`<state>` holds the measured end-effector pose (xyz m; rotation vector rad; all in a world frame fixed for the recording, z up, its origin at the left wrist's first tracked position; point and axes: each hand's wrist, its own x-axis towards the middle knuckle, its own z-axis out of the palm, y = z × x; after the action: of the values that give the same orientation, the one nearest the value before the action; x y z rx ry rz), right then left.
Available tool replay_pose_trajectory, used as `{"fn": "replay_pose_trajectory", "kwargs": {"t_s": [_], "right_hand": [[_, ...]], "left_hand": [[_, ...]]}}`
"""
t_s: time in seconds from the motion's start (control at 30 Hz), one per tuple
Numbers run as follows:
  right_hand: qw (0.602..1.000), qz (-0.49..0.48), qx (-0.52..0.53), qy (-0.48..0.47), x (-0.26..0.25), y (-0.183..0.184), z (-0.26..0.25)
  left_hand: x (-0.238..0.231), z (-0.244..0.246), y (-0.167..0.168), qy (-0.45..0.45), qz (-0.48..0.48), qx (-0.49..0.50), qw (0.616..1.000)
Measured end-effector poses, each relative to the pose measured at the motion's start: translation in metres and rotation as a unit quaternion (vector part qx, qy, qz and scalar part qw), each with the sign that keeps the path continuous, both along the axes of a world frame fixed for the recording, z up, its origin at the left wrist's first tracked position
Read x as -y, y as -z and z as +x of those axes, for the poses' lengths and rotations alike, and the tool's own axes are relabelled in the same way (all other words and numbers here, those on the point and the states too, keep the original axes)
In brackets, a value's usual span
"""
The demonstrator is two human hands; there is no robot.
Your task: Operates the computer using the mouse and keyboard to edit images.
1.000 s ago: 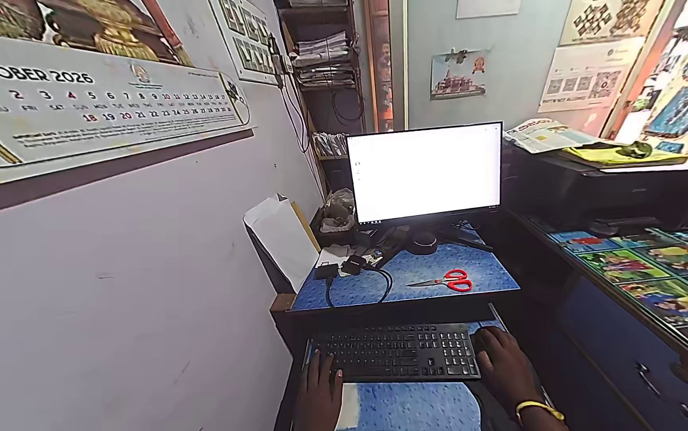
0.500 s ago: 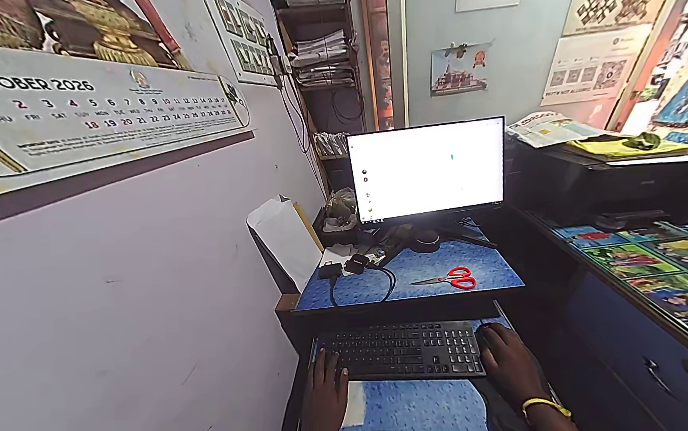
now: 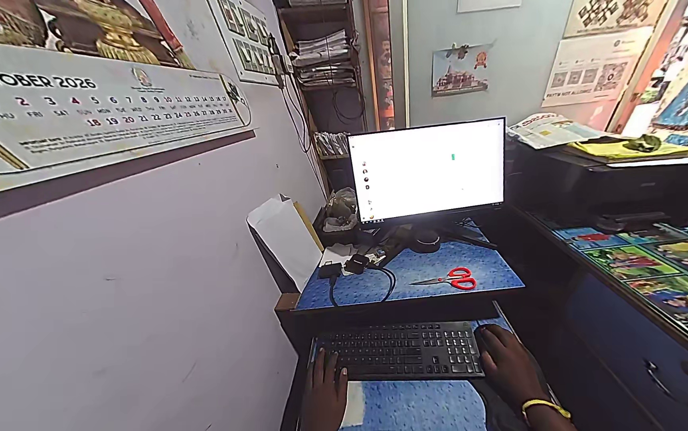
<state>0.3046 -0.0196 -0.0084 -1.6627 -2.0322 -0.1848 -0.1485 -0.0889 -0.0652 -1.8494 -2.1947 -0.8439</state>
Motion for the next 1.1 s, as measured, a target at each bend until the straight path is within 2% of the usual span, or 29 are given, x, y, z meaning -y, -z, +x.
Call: {"fn": "replay_pose_trajectory", "kwargs": {"t_s": [0.3,0.47,1.1], "right_hand": [[0.999,0.026,-0.016,-0.012,-0.0034,0.0055,0.0018],[1.000,0.001,-0.016,-0.001,0.0007,-0.0030,-0.0019],[1.000,0.010,-0.010,-0.005,-0.0003,0.0006,0.0006]], "left_hand": [[0.0007,0.0008,-0.0003,0.001,0.006,0.010,1.000],[0.0007,0.0011,0.0008,0.000,0.010,0.002,1.000],[-0.0007,0.0013,0.0006,-0.002,0.009,0.006,1.000]]}}
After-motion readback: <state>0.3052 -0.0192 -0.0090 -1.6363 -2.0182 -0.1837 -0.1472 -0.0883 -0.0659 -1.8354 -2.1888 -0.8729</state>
